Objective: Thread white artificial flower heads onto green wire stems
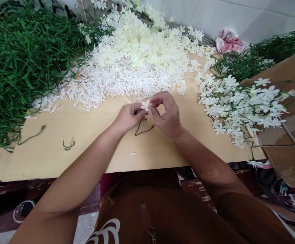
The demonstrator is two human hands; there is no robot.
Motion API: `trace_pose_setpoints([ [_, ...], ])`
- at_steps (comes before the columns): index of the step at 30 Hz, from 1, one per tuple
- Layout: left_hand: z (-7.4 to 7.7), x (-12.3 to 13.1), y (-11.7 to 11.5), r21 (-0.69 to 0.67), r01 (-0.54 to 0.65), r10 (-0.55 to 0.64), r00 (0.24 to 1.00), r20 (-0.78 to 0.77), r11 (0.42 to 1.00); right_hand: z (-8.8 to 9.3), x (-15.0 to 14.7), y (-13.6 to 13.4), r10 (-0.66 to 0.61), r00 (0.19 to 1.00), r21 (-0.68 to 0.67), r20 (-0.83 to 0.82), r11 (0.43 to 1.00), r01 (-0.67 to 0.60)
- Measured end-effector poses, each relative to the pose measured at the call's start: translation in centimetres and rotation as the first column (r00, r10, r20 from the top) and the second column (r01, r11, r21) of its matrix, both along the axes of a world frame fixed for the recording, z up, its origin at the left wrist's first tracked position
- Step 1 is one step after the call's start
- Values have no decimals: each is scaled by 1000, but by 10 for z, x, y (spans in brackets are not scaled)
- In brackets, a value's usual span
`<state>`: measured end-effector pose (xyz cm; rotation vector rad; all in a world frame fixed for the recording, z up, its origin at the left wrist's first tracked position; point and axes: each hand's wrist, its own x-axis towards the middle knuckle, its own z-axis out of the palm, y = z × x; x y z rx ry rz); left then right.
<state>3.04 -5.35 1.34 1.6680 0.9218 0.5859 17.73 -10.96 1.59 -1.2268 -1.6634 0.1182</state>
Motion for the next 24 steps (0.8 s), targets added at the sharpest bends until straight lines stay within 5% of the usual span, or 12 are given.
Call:
trace_pose_setpoints([
  [6,1,0,0,163,-35,65,981,-182,986,2,2,2,39,999,101,32,994,-42],
  [24,-1,-3,1,193,29,0,989,-148,981,-17,5,10,33,995,19,89,999,-35],
])
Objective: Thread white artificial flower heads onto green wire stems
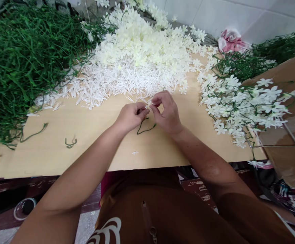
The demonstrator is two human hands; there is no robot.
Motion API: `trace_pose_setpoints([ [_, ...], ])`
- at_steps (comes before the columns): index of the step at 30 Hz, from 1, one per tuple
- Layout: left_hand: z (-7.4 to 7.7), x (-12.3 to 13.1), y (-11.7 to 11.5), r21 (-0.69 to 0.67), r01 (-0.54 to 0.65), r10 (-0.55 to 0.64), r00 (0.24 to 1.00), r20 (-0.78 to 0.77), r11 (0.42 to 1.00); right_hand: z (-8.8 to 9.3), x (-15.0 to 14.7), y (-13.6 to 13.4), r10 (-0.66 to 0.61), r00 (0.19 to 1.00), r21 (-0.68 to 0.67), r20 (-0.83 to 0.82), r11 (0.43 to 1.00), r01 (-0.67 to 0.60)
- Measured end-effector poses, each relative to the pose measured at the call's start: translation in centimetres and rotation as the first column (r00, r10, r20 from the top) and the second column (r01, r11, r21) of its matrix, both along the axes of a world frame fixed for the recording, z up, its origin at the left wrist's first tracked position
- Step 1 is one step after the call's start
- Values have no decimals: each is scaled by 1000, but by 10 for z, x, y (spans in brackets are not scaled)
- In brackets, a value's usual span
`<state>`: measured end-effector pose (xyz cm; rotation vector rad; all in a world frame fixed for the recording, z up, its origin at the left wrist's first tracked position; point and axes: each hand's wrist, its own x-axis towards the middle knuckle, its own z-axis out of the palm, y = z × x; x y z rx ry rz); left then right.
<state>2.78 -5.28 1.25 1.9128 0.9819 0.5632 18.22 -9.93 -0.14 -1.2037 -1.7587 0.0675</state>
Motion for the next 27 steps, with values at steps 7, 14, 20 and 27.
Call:
trace_pose_setpoints([
  [7,-5,-1,1,108,39,-35,999,-34,993,-4,-2,2,27,996,-78,-83,996,-33],
  [14,-6,-8,6,-6,18,-17,992,127,1000,-6,5,5,-13,872,-221,-489,969,-109],
  [20,-2,-3,6,-212,-94,154,945,288,973,0,0,3,4,786,-242,-618,950,-195],
  [27,0,0,3,-259,-22,115,929,350,966,-3,-4,1,28,818,-258,-575,942,-213],
])
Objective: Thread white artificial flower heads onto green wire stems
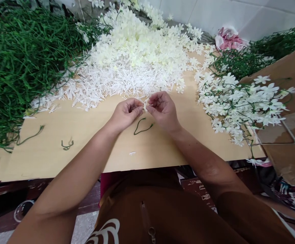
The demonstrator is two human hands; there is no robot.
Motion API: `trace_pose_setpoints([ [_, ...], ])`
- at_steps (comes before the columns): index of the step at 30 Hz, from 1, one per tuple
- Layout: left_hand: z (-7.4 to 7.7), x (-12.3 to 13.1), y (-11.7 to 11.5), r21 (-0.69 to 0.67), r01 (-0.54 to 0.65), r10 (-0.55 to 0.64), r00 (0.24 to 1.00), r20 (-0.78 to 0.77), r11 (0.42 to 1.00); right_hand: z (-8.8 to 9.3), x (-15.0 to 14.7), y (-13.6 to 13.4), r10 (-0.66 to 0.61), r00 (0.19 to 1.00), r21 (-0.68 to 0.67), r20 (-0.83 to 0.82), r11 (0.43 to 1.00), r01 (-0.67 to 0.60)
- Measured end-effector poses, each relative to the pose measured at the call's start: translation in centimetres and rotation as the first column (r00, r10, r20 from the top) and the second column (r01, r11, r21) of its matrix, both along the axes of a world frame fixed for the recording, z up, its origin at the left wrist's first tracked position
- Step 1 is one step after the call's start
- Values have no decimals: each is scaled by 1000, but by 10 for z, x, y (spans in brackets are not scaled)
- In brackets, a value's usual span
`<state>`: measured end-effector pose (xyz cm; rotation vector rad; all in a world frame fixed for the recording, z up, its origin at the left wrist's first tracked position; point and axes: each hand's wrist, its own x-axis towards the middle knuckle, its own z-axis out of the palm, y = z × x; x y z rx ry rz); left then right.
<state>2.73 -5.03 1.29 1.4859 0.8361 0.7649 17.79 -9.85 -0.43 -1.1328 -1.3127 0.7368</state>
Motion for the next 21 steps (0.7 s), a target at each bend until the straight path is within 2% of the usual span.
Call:
trace_pose_setpoints([
  [5,1,-4,2,63,55,-52,997,-55,996,2,4,0,130,991,-119,32,985,-126],
  [8,-2,-4,4,89,40,-34,997,-69,995,5,2,-4,175,984,-116,17,978,-172],
  [14,-4,-4,5,93,23,-17,998,-66,995,4,-2,-8,125,987,-75,101,990,-118],
  [21,0,-1,3,118,43,-30,993,-111,992,2,1,-5,55,993,-69,108,996,-47],
])
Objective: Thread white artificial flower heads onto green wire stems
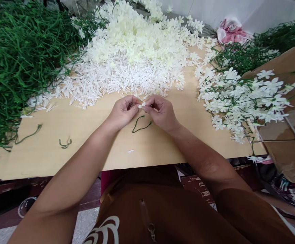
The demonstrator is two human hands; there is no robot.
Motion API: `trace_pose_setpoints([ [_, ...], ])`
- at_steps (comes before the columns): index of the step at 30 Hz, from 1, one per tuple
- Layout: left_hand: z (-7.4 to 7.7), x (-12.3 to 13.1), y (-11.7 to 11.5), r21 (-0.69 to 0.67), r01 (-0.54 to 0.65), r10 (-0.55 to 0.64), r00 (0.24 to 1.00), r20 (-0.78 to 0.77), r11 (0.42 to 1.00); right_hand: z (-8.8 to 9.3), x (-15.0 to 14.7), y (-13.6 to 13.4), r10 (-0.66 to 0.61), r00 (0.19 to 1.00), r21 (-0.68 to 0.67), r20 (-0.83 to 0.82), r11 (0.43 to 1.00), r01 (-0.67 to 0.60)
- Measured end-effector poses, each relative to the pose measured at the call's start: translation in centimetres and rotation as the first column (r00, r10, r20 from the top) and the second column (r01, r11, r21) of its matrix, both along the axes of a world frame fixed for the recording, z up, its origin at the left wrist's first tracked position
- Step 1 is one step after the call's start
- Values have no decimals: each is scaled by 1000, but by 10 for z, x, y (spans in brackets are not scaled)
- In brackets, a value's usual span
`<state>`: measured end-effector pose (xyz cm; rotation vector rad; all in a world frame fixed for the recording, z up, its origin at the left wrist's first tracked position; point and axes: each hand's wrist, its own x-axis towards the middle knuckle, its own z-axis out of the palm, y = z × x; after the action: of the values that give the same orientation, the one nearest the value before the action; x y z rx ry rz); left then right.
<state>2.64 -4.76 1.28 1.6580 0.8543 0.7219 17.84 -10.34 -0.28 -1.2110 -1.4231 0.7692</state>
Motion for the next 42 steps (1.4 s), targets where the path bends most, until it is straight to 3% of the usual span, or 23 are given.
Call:
trace_pose_setpoints([
  [3,2,-3,-1,25,24,-23,999,-39,999,2,3,0,0,1000,-11,-6,1000,0],
  [6,3,-10,-2,137,137,-110,976,-187,981,5,11,0,8,998,-47,-56,999,-11],
  [10,4,-20,-2,402,265,-42,873,-485,876,6,23,1,28,994,-133,-104,990,-41],
  [13,2,-21,0,449,306,-23,845,-534,840,5,24,0,64,991,-198,-115,976,-86],
  [19,-3,-18,1,485,318,-28,856,-516,815,3,20,-1,68,993,-242,-97,966,-90],
  [23,-5,-17,-4,382,171,16,898,-440,908,1,22,-1,52,994,-238,-99,968,-74],
  [27,-8,-13,-7,193,89,-34,961,-274,977,0,22,-1,68,988,-259,-137,961,-102],
  [35,-3,-11,-5,295,114,-42,969,-242,949,10,17,-4,94,977,-255,-190,957,-141],
  [42,-1,-11,-5,245,110,-57,975,-214,963,7,17,-4,88,980,-236,-179,963,-130],
])
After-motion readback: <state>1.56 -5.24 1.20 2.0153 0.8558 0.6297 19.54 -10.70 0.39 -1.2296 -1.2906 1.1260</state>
